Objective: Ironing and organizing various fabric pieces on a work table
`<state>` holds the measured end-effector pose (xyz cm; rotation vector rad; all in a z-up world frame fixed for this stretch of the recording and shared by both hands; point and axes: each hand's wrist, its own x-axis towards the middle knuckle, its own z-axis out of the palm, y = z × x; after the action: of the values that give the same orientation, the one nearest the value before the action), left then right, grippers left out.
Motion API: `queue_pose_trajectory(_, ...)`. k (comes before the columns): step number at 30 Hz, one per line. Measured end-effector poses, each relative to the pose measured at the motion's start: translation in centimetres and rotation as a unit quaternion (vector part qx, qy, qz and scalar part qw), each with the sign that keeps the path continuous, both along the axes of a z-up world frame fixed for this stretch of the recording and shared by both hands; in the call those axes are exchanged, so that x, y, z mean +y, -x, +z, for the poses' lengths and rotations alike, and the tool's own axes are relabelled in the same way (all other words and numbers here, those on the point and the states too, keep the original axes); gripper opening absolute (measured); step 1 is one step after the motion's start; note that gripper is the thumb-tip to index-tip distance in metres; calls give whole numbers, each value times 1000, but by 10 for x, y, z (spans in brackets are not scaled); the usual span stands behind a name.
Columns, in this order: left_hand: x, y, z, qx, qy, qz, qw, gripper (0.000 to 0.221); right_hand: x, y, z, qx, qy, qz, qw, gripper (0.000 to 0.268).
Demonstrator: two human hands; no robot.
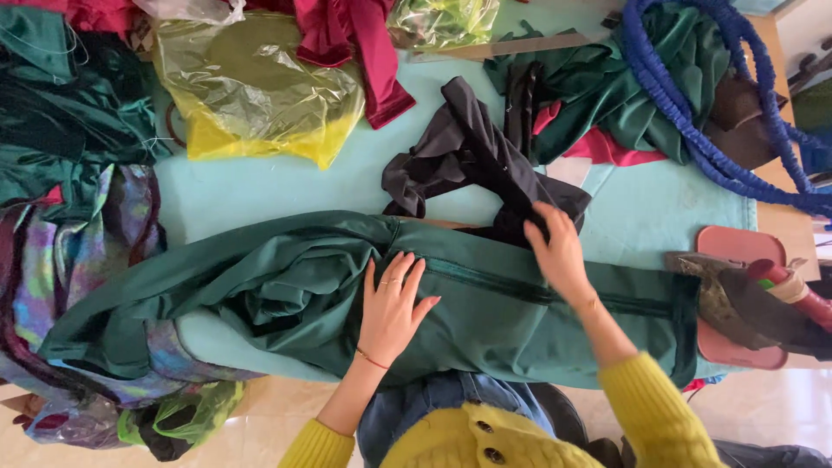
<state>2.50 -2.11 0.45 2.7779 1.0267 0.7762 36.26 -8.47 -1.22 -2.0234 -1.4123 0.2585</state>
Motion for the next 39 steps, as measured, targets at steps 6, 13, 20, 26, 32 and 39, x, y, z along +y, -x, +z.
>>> queue_pose_trajectory(6,17,-2,4,-36,-17,-1,999,49,45,-42,-38,23,109,-45,993,27)
queue_pose_trajectory(13,81,-82,92,-96,59,-105,988,66,60,-22,78,240,24,108,964,11)
queue_pose_trajectory(20,150,-137,121,-91,220,-292,926,36,47,12,219,164,40,170,971,37)
queue_pose_trajectory(26,209,-93,145,45,131,-222,965,29,26,-41,225,-131,33,129,982,19)
queue_pose_trajectory(32,246,-59,163,-15,-25,-145,989,13,16,-74,215,-167,-48,50,984,17)
queue_pose_trajectory(39,168,-13,169,-58,-224,-92,969,42,-47,-66,175,-183,-30,-21,982,29)
